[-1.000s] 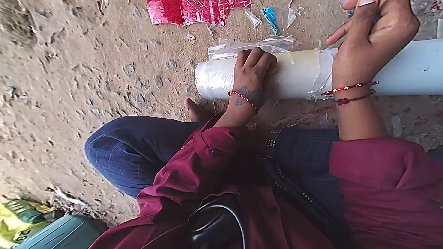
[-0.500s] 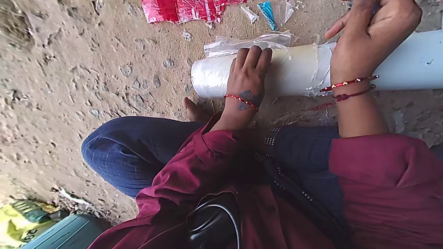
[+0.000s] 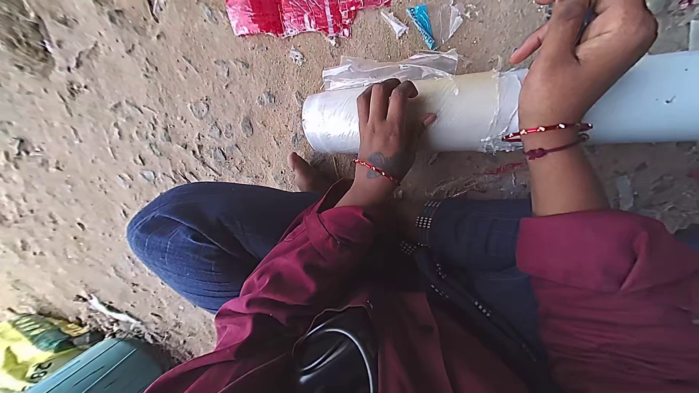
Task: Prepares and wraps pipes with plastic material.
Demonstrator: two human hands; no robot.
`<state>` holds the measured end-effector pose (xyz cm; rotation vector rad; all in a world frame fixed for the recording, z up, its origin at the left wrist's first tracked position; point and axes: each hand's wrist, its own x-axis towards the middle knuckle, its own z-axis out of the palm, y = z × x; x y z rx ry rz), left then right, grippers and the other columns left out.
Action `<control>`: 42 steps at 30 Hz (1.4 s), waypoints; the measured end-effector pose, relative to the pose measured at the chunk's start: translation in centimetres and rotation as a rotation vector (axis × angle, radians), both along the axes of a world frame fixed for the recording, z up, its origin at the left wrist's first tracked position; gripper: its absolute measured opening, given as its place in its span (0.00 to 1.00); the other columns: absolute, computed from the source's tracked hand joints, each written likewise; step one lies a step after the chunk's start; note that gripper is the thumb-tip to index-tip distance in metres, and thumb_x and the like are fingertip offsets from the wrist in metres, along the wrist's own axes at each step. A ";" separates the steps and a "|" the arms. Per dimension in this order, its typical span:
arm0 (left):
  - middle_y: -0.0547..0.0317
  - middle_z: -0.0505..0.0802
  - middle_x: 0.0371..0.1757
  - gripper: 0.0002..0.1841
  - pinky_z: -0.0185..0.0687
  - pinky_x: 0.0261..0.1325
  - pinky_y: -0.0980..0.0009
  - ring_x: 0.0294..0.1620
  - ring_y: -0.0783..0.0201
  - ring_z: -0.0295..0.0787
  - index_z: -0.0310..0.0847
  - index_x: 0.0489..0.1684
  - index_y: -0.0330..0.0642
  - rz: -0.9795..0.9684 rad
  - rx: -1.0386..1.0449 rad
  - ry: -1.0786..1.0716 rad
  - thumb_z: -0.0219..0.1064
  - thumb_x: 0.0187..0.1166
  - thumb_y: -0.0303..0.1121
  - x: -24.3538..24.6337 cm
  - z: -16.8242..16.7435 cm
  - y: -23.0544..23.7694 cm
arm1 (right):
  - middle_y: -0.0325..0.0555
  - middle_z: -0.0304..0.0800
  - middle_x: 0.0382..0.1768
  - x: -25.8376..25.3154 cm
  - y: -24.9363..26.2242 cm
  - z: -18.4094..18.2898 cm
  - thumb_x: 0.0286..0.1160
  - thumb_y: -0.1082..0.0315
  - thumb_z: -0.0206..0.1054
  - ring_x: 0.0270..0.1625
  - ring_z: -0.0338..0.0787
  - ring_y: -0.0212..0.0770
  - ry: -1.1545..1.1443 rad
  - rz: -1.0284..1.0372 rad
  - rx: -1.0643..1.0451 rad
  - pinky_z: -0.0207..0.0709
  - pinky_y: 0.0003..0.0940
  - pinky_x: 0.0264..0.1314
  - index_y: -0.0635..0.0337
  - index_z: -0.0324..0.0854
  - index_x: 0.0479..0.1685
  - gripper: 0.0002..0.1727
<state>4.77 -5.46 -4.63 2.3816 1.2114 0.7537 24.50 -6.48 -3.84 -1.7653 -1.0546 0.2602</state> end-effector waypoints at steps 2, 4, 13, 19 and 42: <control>0.34 0.90 0.56 0.18 0.72 0.72 0.53 0.64 0.37 0.84 0.85 0.53 0.29 0.041 0.060 0.045 0.70 0.81 0.38 0.5 -0.6 -0.5 | 0.26 0.82 0.24 0.0 0.1 0.0 0.90 0.69 0.50 0.23 0.82 0.18 0.000 -0.004 -0.003 0.79 0.18 0.30 0.63 0.83 0.42 0.15; 0.34 0.90 0.57 0.18 0.73 0.69 0.51 0.65 0.36 0.84 0.84 0.55 0.29 0.104 0.155 0.106 0.63 0.86 0.40 1.0 -1.5 -1.0 | 0.25 0.82 0.23 -0.1 0.1 0.1 0.90 0.68 0.50 0.23 0.82 0.18 0.009 -0.005 -0.024 0.79 0.19 0.30 0.62 0.83 0.42 0.15; 0.46 0.95 0.50 0.17 0.72 0.62 0.58 0.56 0.48 0.88 0.88 0.47 0.37 0.111 0.419 0.142 0.50 0.87 0.33 1.6 -3.1 0.4 | 0.23 0.80 0.20 0.0 0.0 0.4 0.87 0.71 0.51 0.20 0.79 0.17 0.083 -0.003 -0.079 0.75 0.18 0.26 0.58 0.80 0.38 0.12; 0.50 0.93 0.43 0.17 0.69 0.63 0.55 0.55 0.49 0.88 0.86 0.43 0.40 0.097 0.375 0.146 0.48 0.84 0.32 1.9 -2.9 1.0 | 0.23 0.80 0.20 0.0 0.2 0.2 0.86 0.71 0.52 0.19 0.78 0.18 0.078 -0.006 -0.065 0.74 0.19 0.25 0.57 0.79 0.36 0.12; 0.44 0.93 0.44 0.09 0.80 0.56 0.65 0.48 0.53 0.90 0.92 0.46 0.34 -0.186 -0.229 0.113 0.69 0.80 0.31 -1.6 2.8 5.4 | 0.26 0.81 0.18 0.5 0.4 0.1 0.82 0.74 0.54 0.18 0.77 0.18 0.059 -0.011 -0.005 0.74 0.19 0.25 0.55 0.76 0.25 0.14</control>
